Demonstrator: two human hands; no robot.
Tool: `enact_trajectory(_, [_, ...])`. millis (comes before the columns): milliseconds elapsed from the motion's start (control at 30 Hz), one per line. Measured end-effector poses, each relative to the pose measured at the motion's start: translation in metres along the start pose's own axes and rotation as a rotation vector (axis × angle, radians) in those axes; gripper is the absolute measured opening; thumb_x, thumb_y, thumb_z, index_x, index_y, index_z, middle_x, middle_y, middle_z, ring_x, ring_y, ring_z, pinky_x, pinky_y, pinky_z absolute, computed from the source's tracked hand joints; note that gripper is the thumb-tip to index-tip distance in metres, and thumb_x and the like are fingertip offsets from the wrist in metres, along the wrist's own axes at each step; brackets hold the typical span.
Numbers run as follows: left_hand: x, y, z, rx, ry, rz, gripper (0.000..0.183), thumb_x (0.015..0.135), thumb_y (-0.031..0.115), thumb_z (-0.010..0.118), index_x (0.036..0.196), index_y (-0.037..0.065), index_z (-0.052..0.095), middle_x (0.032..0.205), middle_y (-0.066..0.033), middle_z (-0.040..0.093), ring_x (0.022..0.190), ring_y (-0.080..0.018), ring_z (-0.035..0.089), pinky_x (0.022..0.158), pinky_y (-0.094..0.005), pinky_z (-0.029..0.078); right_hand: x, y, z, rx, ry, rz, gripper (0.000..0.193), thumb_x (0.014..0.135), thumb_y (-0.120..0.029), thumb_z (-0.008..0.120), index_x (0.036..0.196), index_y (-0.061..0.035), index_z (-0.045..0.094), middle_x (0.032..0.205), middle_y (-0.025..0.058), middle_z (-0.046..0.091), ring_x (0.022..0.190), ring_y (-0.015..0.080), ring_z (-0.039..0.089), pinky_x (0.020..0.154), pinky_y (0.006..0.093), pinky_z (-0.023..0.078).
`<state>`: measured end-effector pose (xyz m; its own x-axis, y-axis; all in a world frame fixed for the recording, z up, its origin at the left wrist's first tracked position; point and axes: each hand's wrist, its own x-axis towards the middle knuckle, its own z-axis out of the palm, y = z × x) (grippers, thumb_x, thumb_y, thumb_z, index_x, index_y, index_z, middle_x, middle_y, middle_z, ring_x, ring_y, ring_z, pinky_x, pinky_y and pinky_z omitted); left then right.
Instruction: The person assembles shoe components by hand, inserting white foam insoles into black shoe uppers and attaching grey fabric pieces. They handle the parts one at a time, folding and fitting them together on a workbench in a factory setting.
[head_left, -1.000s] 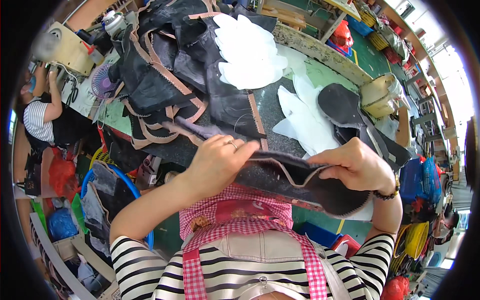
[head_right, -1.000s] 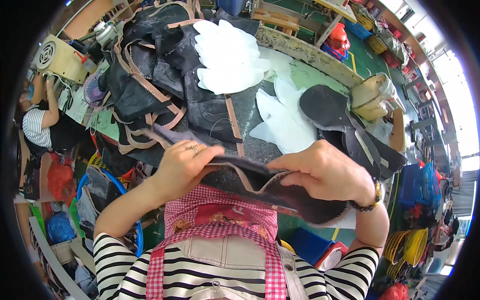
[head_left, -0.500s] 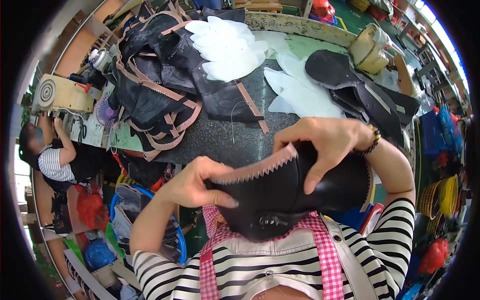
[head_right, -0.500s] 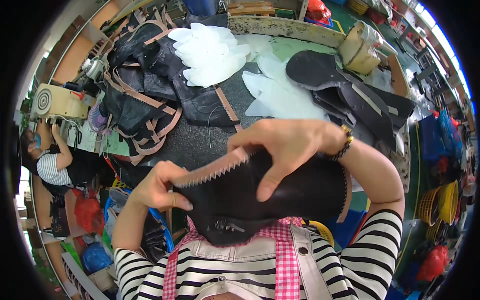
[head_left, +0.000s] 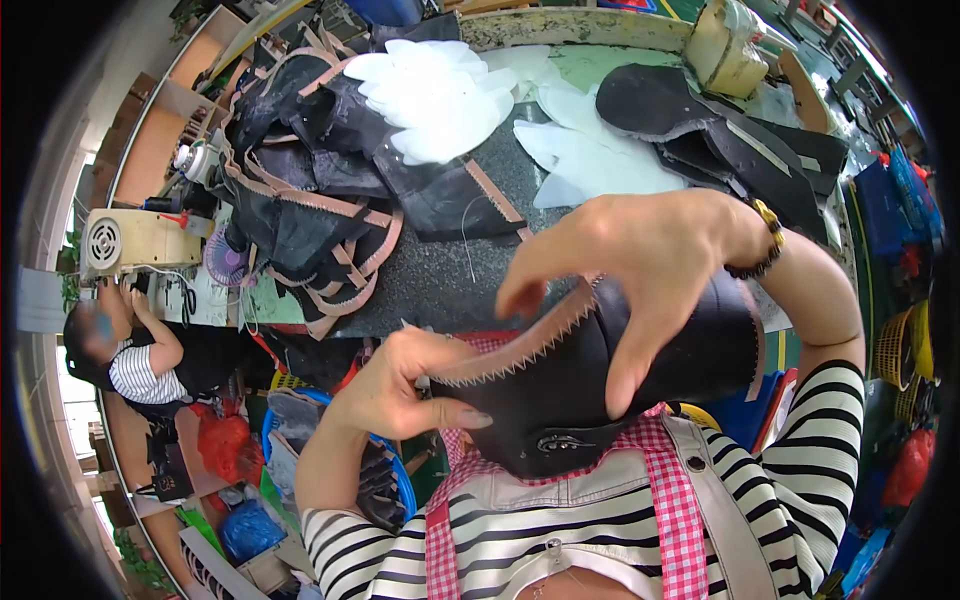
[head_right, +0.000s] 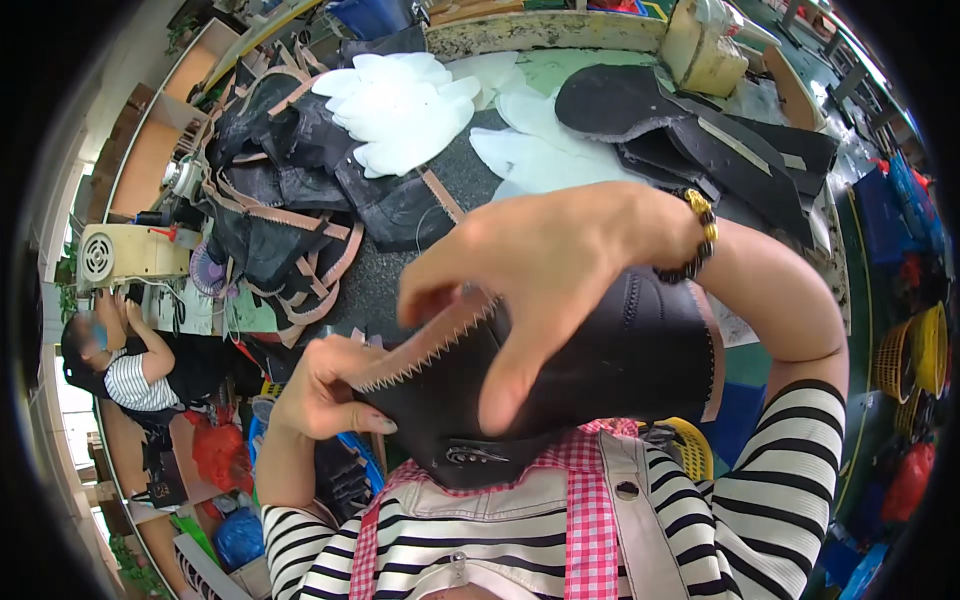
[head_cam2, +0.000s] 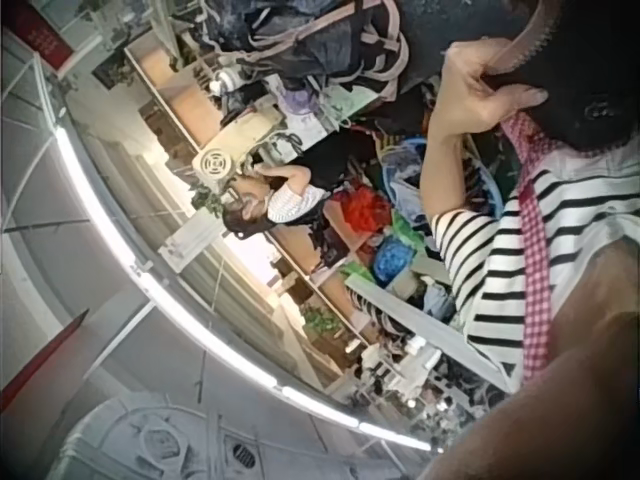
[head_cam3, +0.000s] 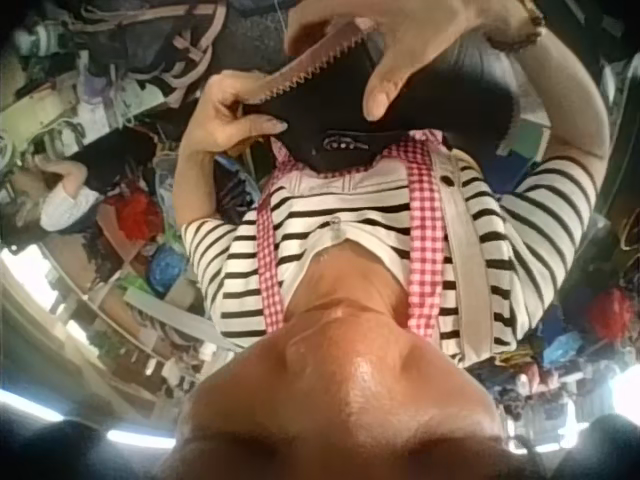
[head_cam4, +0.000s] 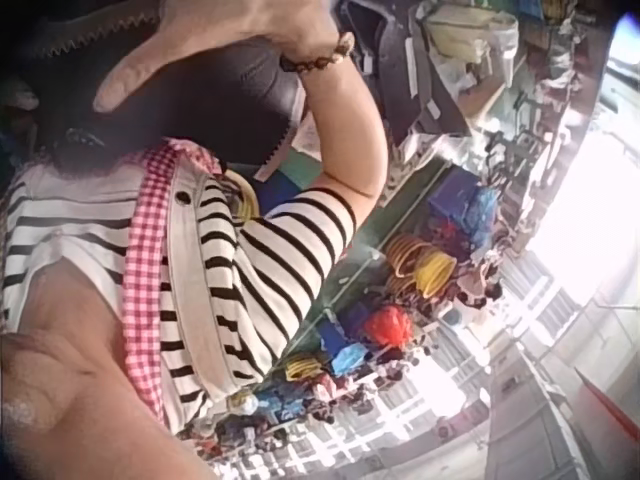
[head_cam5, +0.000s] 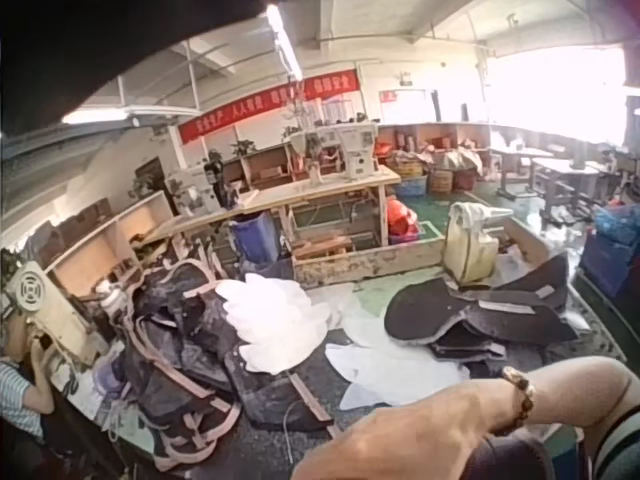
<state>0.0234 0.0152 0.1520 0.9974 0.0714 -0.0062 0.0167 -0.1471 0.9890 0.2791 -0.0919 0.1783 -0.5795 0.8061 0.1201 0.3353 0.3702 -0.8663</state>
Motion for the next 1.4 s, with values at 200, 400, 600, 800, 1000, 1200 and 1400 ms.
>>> enact_trajectory(200, [-0.001,-0.014,0.008,-0.145,0.019,0.148,0.031,0.061,0.005,0.084,0.085,-0.007,0.069,0.074,-0.0123,0.069,0.066,-0.0192,0.068,0.062,-0.0284,0.049,0.000,0.022,0.042,0.313,0.066,0.067,0.036,0.070,-0.024,0.086,0.084,0.0022,0.066,0.070,0.0088,0.064,0.064,0.0129,0.059,0.057,0.0302,0.044])
enact_trajectory(400, [-0.011,0.002,0.004,-0.177,0.288,0.044,0.041,0.064,0.007,0.080,0.098,-0.011,0.067,0.092,-0.0155,0.070,0.083,-0.0217,0.068,0.076,-0.0289,0.050,0.012,0.038,-0.004,0.027,0.330,0.169,0.038,0.098,-0.032,0.052,0.094,0.0032,0.064,0.079,0.0036,0.064,0.075,0.0119,0.058,0.067,0.0285,0.044])
enact_trajectory(600, [0.022,-0.007,0.011,-0.616,0.978,0.281,0.034,0.099,0.019,0.052,0.128,0.001,0.052,0.121,-0.0106,0.062,0.108,-0.0235,0.062,0.096,-0.0386,0.048,-0.075,-0.009,-0.100,0.083,0.575,0.119,0.052,0.097,-0.044,0.045,0.114,0.0034,0.061,0.100,0.0138,0.066,0.096,0.0209,0.063,0.088,0.0311,0.047])
enact_trajectory(800, [0.063,-0.068,0.047,-0.730,1.045,0.143,0.042,0.097,0.034,0.057,0.120,-0.001,0.055,0.115,-0.0096,0.064,0.101,-0.0169,0.063,0.089,-0.0318,0.051,0.002,0.050,0.079,0.670,0.850,0.424,0.040,0.077,-0.012,0.081,0.111,0.0016,0.065,0.096,0.0004,0.067,0.086,0.0080,0.058,0.080,0.0255,0.049])
enact_trajectory(1000, [0.052,-0.048,0.059,-1.369,0.715,0.115,0.054,0.098,0.045,0.049,0.128,0.001,0.052,0.122,-0.0153,0.061,0.106,-0.0246,0.063,0.092,-0.0376,0.052,0.014,0.067,0.106,1.234,0.701,0.016,0.053,0.073,-0.008,0.082,0.120,0.0005,0.059,0.109,0.0067,0.067,0.096,0.0145,0.063,0.089,0.0304,0.050])
enact_trajectory(1200, [0.045,-0.042,0.053,-1.306,0.472,0.236,0.059,0.099,0.050,0.041,0.132,0.001,0.049,0.126,-0.0162,0.059,0.112,-0.0264,0.061,0.097,-0.0394,0.049,0.007,0.080,0.087,1.323,0.552,-0.069,0.074,0.068,-0.014,0.086,0.131,0.0002,0.050,0.122,0.0118,0.063,0.111,0.0219,0.061,0.096,0.0362,0.049])
enact_trajectory(1400, [0.067,-0.052,-0.016,-1.075,0.600,0.197,0.043,0.102,0.032,0.045,0.128,-0.002,0.053,0.123,-0.0156,0.061,0.110,-0.0253,0.062,0.096,-0.0384,0.050,-0.008,0.078,0.063,1.112,0.658,0.071,0.064,0.070,-0.012,0.084,0.125,0.0019,0.054,0.113,0.0099,0.067,0.100,0.0181,0.065,0.086,0.0323,0.055])
